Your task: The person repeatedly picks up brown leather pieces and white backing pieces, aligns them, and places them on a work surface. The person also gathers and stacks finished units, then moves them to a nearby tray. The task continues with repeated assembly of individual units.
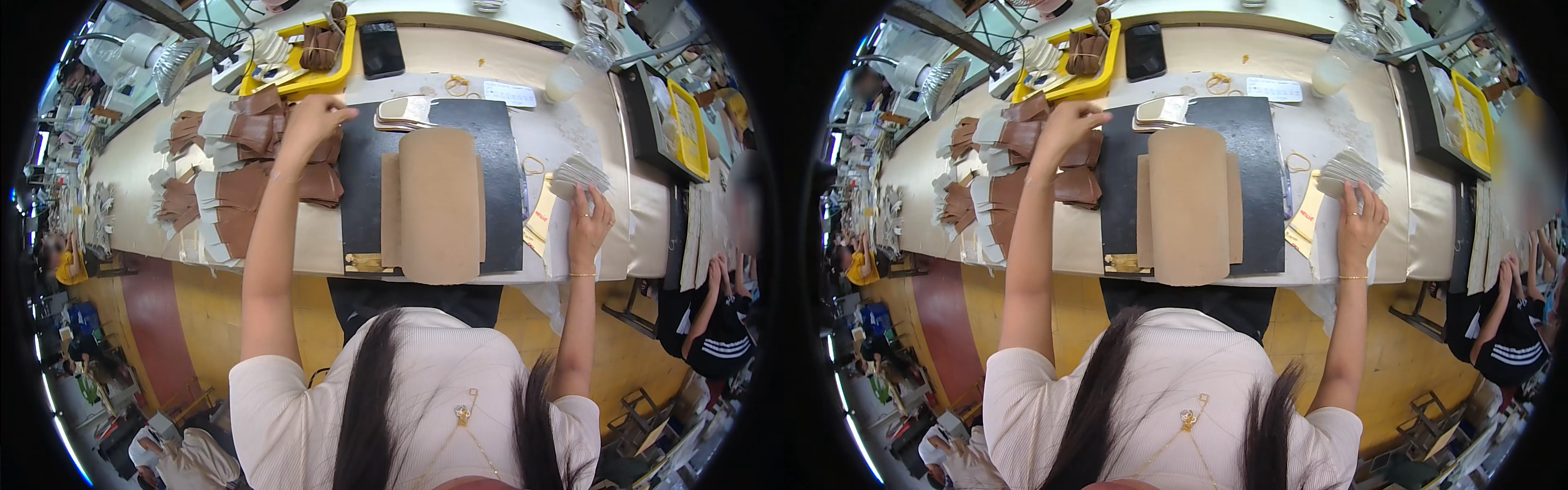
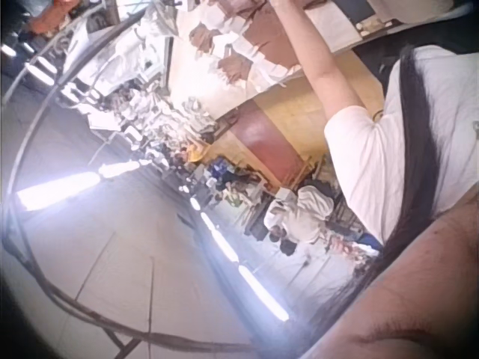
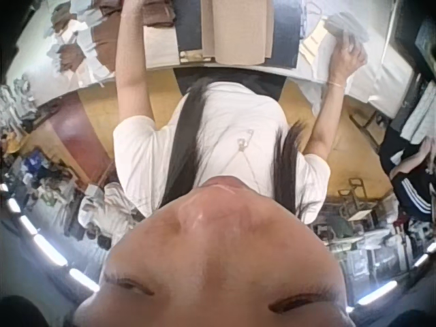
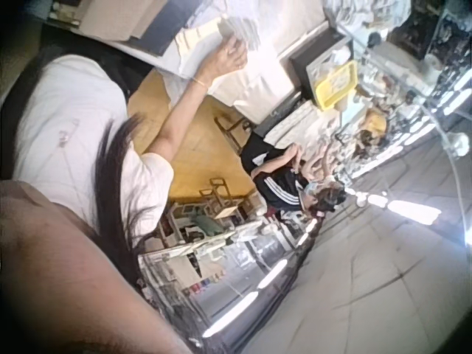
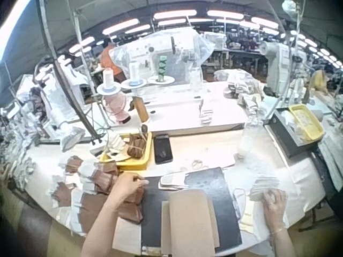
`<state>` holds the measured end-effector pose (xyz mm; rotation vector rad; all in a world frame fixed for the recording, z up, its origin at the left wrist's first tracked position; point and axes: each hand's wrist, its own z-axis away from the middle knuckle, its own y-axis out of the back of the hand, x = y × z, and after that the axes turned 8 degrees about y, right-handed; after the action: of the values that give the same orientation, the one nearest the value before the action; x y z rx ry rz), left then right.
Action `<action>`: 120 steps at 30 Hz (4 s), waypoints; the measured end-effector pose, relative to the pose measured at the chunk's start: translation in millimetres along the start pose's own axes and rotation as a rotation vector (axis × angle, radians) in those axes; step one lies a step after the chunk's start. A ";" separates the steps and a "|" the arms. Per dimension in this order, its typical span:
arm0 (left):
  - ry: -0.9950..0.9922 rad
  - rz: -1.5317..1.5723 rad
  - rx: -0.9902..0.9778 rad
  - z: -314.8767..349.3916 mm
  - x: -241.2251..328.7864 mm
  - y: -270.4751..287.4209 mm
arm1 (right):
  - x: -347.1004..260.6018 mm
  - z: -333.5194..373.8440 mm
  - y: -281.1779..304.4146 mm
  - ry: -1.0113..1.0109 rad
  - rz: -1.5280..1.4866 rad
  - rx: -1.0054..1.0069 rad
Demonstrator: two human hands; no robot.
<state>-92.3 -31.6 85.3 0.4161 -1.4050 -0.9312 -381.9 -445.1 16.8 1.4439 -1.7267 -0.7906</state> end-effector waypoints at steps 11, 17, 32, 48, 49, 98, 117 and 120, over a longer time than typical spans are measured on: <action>0.056 -0.102 0.287 118.1 -75.8 4.8 | 2.8 -12.4 25.0 -0.118 -0.317 -0.436; 0.039 -0.189 0.378 121.1 -71.6 -3.3 | 12.0 -12.5 33.1 -0.199 -0.630 -0.436; 0.023 -0.262 0.292 108.9 -59.9 -2.6 | 34.7 -23.3 49.7 -0.642 -1.478 -0.830; 0.130 0.981 -0.605 153.1 73.4 28.0 | -31.0 -61.9 62.4 -0.928 -1.671 -0.014; 0.151 0.947 -0.687 150.4 80.0 17.0 | -35.6 -64.6 64.5 -0.946 -1.722 0.040; 0.348 0.861 -0.681 161.4 58.5 -41.2 | -155.2 -85.5 108.1 -0.467 -1.313 -0.268; 0.312 0.897 -0.614 165.3 47.9 -48.1 | -186.8 -44.5 98.1 -0.092 -1.413 -0.182; 0.398 1.024 -0.764 155.9 44.3 -45.5 | -172.6 -27.0 94.0 -0.303 -1.603 -0.209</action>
<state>-258.3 -50.3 106.9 -0.6321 -0.6399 -0.4155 -392.6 -258.6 83.5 2.4845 -0.2440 -1.9310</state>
